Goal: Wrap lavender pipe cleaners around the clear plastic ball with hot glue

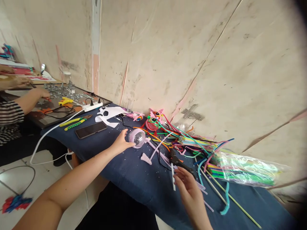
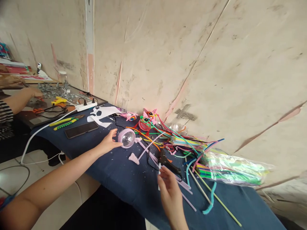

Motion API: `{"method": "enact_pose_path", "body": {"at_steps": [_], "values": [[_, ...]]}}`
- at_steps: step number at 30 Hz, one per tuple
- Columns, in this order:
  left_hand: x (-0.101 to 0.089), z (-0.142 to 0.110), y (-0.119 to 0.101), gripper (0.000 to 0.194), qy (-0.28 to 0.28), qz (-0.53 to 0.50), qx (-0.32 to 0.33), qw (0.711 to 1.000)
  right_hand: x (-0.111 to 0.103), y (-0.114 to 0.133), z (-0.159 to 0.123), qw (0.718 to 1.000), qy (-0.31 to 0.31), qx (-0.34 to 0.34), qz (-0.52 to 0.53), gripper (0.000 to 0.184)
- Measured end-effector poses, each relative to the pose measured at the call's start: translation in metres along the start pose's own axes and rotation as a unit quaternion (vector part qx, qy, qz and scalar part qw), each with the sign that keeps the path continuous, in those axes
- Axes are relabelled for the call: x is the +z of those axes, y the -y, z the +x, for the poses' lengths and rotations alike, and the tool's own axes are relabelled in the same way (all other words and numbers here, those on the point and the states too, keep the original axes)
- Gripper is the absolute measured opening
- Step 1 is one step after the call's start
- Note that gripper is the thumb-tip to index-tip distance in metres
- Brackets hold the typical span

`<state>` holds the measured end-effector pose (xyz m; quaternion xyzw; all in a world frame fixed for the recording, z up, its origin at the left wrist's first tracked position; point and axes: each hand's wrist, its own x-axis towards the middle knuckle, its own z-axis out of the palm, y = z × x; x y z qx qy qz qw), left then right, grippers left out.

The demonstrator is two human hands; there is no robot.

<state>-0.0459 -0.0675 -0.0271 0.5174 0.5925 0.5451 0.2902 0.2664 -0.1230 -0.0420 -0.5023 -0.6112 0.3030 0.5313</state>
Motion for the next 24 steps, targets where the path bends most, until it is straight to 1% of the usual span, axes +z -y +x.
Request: {"method": "enact_pose_path", "body": {"at_steps": [2, 4, 6, 8, 11, 13, 17, 20, 24], "values": [[0.009, 0.008, 0.003, 0.090, 0.012, 0.001, -0.003, 1.000, 0.021, 0.009, 0.017, 0.997, 0.063, -0.028, -0.022, 0.043], [0.016, 0.011, 0.005, 0.091, 0.025, 0.004, 0.002, 1.000, 0.046, 0.017, 0.038, 0.992, 0.109, -0.048, -0.031, 0.045], [0.021, 0.011, 0.003, 0.091, 0.034, 0.012, 0.015, 0.999, 0.070, 0.023, 0.060, 0.991, 0.122, -0.047, -0.031, 0.050], [0.028, 0.009, -0.002, 0.089, 0.031, 0.043, 0.045, 0.998, 0.092, 0.025, 0.079, 0.990, 0.139, -0.021, -0.024, 0.061], [0.039, 0.009, -0.010, 0.084, 0.027, 0.133, 0.117, 0.984, 0.111, 0.023, 0.097, 0.990, 0.143, -0.004, -0.008, 0.072], [0.045, 0.012, -0.014, 0.081, 0.040, 0.174, 0.151, 0.972, 0.116, 0.019, 0.102, 0.991, 0.132, -0.002, -0.003, 0.072], [0.053, 0.017, -0.015, 0.079, 0.058, 0.221, 0.192, 0.954, 0.115, 0.012, 0.106, 0.994, 0.113, 0.005, 0.004, 0.064], [0.054, 0.019, -0.016, 0.080, 0.074, 0.237, 0.206, 0.947, 0.111, 0.010, 0.108, 0.992, 0.123, 0.021, 0.026, 0.058], [0.053, 0.022, -0.017, 0.084, 0.087, 0.240, 0.212, 0.943, 0.107, 0.011, 0.111, 0.983, 0.138, 0.070, 0.102, 0.057]]}}
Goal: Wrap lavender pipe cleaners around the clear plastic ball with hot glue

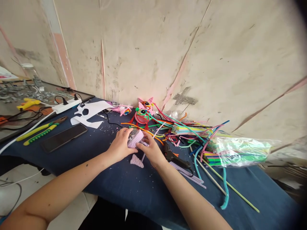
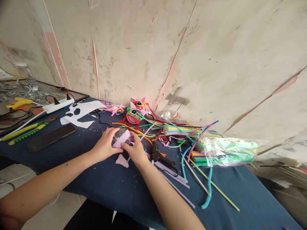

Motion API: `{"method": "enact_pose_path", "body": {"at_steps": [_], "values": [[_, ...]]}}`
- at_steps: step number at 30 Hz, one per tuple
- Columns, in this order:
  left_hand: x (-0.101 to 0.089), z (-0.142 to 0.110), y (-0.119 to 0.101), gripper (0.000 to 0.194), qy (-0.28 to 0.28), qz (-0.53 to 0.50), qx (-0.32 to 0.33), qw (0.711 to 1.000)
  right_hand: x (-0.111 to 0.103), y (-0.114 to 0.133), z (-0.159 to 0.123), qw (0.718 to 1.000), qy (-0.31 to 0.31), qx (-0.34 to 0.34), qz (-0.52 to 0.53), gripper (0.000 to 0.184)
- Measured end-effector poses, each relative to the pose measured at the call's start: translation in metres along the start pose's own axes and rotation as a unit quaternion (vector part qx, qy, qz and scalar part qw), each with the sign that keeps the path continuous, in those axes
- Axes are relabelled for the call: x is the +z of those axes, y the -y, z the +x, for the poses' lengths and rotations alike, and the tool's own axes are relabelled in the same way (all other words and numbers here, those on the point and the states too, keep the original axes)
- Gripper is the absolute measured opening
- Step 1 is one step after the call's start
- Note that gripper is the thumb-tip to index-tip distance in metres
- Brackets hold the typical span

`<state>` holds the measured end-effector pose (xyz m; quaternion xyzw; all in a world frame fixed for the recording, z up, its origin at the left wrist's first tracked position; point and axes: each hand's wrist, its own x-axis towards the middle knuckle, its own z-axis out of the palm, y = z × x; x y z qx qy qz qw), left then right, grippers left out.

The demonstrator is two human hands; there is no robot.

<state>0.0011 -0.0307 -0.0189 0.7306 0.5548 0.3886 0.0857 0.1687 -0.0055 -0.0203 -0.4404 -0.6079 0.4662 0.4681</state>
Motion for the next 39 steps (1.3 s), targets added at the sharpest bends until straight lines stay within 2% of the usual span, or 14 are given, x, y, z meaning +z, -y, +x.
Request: {"method": "enact_pose_path", "body": {"at_steps": [4, 10, 14, 17, 20, 24, 32, 39], "values": [[-0.003, 0.004, 0.000, 0.086, 0.012, -0.008, -0.004, 1.000, -0.002, 0.003, 0.003, 0.998, 0.010, 0.018, 0.054, 0.054], [-0.006, 0.013, -0.002, 0.084, 0.038, -0.002, -0.006, 0.999, -0.002, 0.006, 0.004, 0.999, -0.015, 0.017, 0.025, 0.051], [-0.012, 0.021, -0.007, 0.083, 0.075, -0.004, -0.013, 0.997, -0.003, 0.004, 0.005, 0.999, -0.024, 0.020, 0.018, 0.052], [-0.016, 0.025, -0.011, 0.073, 0.096, -0.017, -0.014, 0.995, -0.004, 0.002, 0.007, 0.999, -0.018, 0.027, 0.022, 0.054], [-0.016, 0.026, -0.012, 0.061, 0.092, -0.046, -0.025, 0.994, -0.004, 0.001, 0.007, 0.999, -0.017, 0.022, 0.029, 0.052], [-0.012, 0.024, -0.008, 0.055, 0.068, -0.085, -0.054, 0.993, -0.001, 0.000, 0.005, 0.999, -0.025, 0.009, 0.018, 0.052], [-0.012, 0.022, -0.004, 0.054, 0.033, -0.110, -0.060, 0.992, -0.001, 0.000, 0.002, 0.999, -0.023, -0.016, -0.014, 0.047], [-0.015, 0.022, -0.006, 0.056, 0.041, -0.078, -0.063, 0.994, 0.001, 0.001, 0.001, 0.995, -0.051, -0.041, -0.078, 0.050]]}}
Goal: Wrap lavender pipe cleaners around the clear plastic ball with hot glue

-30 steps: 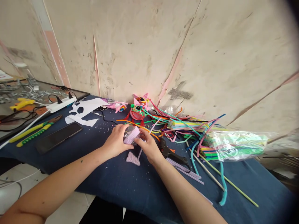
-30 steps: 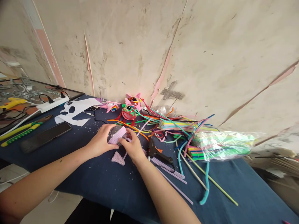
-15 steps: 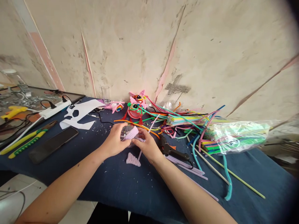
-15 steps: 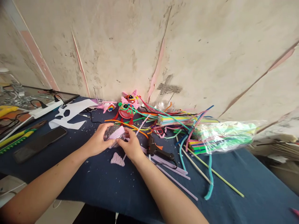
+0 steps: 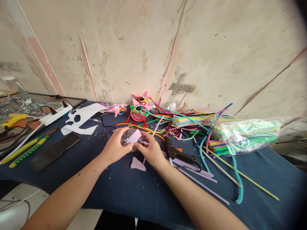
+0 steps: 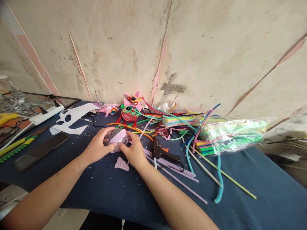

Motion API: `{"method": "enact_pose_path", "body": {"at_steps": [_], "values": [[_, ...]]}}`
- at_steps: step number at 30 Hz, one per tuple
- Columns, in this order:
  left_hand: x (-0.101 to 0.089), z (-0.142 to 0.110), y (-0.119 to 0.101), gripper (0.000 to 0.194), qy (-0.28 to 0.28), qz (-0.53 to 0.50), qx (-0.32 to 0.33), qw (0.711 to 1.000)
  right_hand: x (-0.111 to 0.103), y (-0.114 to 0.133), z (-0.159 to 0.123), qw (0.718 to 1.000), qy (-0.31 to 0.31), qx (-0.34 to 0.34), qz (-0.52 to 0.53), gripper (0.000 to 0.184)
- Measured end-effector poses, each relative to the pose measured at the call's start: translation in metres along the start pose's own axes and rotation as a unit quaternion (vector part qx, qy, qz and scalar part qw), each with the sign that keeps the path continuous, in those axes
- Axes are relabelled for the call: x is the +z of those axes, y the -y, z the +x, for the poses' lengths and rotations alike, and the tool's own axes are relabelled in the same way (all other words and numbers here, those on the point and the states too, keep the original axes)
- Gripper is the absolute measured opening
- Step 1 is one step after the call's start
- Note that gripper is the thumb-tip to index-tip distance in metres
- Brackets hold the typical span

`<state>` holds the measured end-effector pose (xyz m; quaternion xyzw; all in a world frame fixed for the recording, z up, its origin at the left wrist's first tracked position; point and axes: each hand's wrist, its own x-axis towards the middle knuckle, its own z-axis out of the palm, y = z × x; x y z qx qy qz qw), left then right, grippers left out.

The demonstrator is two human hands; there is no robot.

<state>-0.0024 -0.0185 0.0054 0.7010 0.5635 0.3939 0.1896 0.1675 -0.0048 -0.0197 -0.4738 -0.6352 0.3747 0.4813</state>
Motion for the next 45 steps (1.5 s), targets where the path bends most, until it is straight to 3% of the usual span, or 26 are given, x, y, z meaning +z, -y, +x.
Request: {"method": "enact_pose_path", "body": {"at_steps": [10, 18, 25, 35, 42, 45], "values": [[-0.001, -0.001, -0.002, 0.060, 0.010, 0.010, -0.003, 1.000, 0.001, 0.002, 0.000, 0.999, -0.012, -0.014, -0.033, 0.049], [-0.008, 0.000, 0.001, 0.047, 0.037, -0.034, 0.034, 0.998, 0.000, 0.003, -0.001, 1.000, -0.002, 0.001, -0.031, 0.048], [-0.008, 0.000, 0.000, 0.037, 0.025, -0.087, -0.029, 0.995, 0.001, -0.002, 0.002, 1.000, -0.015, 0.011, -0.010, 0.047], [-0.005, 0.003, 0.010, 0.028, 0.018, -0.133, -0.048, 0.990, 0.004, -0.008, 0.004, 0.999, -0.031, 0.020, -0.002, 0.053], [-0.007, 0.008, 0.012, 0.028, 0.020, -0.146, -0.036, 0.988, 0.006, -0.004, 0.004, 0.999, 0.012, 0.030, 0.037, 0.061], [-0.007, 0.006, 0.008, 0.028, -0.021, -0.104, -0.002, 0.994, 0.008, -0.003, 0.005, 0.999, 0.008, 0.038, 0.034, 0.060]]}}
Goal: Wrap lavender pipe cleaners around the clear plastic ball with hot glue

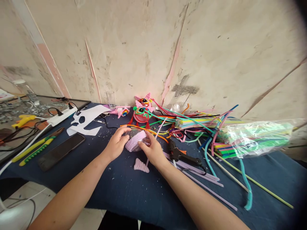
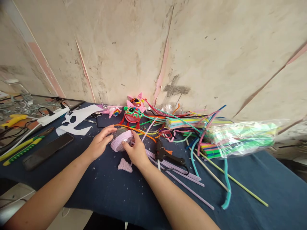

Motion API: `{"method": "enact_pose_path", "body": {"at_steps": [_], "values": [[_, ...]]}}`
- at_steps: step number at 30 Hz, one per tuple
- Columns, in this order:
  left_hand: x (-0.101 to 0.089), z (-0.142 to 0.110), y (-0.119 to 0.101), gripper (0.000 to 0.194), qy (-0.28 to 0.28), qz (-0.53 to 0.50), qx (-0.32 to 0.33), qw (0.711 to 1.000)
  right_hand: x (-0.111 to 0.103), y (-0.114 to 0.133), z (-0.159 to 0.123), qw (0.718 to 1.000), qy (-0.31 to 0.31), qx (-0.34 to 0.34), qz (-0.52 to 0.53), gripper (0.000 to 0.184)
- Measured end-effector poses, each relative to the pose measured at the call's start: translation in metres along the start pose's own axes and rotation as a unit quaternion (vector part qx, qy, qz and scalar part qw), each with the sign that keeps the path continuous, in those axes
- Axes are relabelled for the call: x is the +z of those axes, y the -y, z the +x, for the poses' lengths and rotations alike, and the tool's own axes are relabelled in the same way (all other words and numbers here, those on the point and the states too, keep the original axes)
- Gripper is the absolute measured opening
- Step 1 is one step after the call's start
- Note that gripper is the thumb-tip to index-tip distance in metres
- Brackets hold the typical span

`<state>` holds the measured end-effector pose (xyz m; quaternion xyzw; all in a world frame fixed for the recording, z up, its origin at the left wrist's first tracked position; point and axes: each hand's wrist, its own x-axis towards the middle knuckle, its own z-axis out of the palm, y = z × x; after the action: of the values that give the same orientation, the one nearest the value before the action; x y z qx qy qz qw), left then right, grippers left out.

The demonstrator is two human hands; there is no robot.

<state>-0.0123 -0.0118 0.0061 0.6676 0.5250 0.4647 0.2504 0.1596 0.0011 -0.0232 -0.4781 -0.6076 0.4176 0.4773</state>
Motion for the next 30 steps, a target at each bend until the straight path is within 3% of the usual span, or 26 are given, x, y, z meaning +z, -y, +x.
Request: {"method": "enact_pose_path", "body": {"at_steps": [4, 8, 12, 16, 20, 23, 27, 30], "values": [[0.001, -0.008, -0.009, 0.015, -0.075, 0.083, 0.130, 0.985, 0.002, -0.001, 0.001, 0.999, -0.021, -0.011, -0.021, 0.056], [0.000, -0.014, -0.013, 0.006, -0.042, 0.153, 0.241, 0.958, 0.003, -0.002, 0.000, 0.999, -0.023, -0.022, -0.029, 0.056], [0.000, -0.013, -0.012, 0.009, -0.004, 0.205, 0.253, 0.945, 0.003, -0.003, 0.000, 0.998, -0.027, -0.037, -0.037, 0.054], [0.000, -0.011, -0.011, 0.012, 0.000, 0.191, 0.253, 0.948, 0.003, -0.002, -0.001, 0.999, -0.024, -0.031, -0.035, 0.055], [0.000, -0.013, -0.013, 0.011, -0.021, 0.105, 0.200, 0.974, 0.003, 0.000, -0.001, 0.999, -0.011, -0.014, -0.030, 0.057], [-0.001, -0.010, -0.010, 0.015, -0.097, -0.004, 0.103, 0.990, 0.003, 0.000, 0.000, 0.999, -0.015, -0.011, -0.032, 0.058], [-0.013, 0.003, 0.001, 0.028, -0.212, -0.113, 0.013, 0.971, 0.004, -0.001, 0.000, 0.999, -0.025, -0.017, -0.030, 0.056], [-0.026, 0.014, 0.011, 0.032, -0.271, -0.125, -0.028, 0.954, 0.004, -0.002, 0.000, 0.999, -0.028, -0.023, -0.035, 0.054]]}}
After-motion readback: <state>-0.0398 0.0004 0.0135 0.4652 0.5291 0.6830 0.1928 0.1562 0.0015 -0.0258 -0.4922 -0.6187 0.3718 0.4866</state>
